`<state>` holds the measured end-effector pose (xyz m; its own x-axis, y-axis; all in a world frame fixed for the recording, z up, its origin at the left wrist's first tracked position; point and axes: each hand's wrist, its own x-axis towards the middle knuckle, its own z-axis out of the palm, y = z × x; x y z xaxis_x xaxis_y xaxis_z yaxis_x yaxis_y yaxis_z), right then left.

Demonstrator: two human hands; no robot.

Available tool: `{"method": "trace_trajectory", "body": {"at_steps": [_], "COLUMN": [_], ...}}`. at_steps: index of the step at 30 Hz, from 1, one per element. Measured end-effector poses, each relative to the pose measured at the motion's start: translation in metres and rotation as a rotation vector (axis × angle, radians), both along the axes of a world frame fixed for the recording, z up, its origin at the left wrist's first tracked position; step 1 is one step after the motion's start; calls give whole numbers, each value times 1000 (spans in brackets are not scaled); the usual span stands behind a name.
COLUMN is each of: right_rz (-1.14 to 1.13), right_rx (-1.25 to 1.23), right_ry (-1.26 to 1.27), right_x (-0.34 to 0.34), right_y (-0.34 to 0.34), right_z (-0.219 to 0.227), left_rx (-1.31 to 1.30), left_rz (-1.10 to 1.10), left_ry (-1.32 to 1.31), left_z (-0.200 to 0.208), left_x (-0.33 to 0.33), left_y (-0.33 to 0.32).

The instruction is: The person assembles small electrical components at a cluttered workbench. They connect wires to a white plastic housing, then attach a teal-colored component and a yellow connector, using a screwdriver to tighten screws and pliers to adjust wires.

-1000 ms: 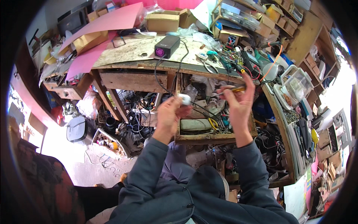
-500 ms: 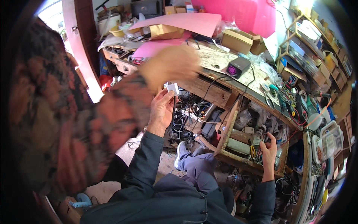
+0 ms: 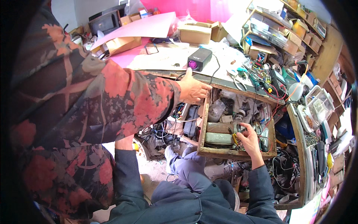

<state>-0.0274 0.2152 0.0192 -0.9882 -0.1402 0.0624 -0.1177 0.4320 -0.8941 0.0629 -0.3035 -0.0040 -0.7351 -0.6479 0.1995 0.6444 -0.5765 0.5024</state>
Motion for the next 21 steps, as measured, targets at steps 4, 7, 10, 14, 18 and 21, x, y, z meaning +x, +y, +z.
{"method": "trace_trajectory", "body": {"at_steps": [4, 7, 10, 14, 18, 21], "right_rz": [3, 11, 21, 25, 74, 99], "right_rx": [-90, -80, -90, -171, -294, -83], "right_ry": [-71, -58, -68, -103, -114, -152], "right_x": [0, -2, -3, -2, -6, -12], "right_y": [-1, 0, 4, 7, 9, 12], "right_z": [-2, -5, -5, -7, -15, -21], "left_rx": [-1, 67, -50, -70, -39, -113], "left_rz": [40, -6, 42, 86, 106, 118], "left_ry": [35, -16, -144, -206, -250, -347], "left_z": [-10, -4, 8, 25, 30, 27], "left_x": [-1, -1, 2, 7, 8, 10], "left_y": [-4, -7, 3, 23, 25, 18]}}
